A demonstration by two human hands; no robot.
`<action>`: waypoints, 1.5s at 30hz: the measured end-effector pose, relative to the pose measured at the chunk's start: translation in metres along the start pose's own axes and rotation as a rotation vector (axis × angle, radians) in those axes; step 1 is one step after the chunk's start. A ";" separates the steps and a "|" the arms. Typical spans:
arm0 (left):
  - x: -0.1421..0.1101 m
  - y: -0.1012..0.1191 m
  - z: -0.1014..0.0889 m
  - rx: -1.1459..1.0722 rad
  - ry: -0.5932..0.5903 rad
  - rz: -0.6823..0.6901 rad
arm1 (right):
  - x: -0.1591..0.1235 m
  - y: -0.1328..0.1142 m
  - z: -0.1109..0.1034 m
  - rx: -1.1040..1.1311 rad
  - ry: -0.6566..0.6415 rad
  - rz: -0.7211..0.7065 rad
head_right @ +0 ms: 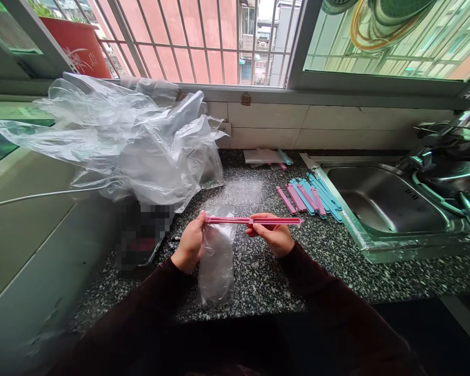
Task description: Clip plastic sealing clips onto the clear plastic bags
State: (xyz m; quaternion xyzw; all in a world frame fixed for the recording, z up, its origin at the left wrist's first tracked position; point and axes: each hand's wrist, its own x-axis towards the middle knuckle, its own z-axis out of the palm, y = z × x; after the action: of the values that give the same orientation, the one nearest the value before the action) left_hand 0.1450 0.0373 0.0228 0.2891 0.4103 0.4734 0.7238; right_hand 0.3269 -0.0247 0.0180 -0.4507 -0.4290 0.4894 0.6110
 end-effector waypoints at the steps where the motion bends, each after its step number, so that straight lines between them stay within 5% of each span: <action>1: 0.000 0.000 0.000 -0.002 0.002 -0.009 | 0.000 0.000 0.000 0.002 0.000 0.008; 16: -0.002 0.001 0.002 0.021 0.005 0.010 | 0.000 -0.001 -0.006 -0.206 -0.066 -0.115; 26: -0.002 0.007 0.001 0.158 0.012 0.043 | 0.002 -0.011 -0.004 -0.659 -0.027 -0.355; 45: 0.000 0.006 -0.001 0.180 -0.039 0.026 | 0.006 -0.007 -0.009 -0.874 -0.095 -0.627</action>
State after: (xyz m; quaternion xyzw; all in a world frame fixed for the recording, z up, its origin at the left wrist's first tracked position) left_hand 0.1417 0.0396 0.0269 0.3675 0.4331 0.4383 0.6966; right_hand 0.3375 -0.0212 0.0232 -0.4907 -0.7337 0.0791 0.4633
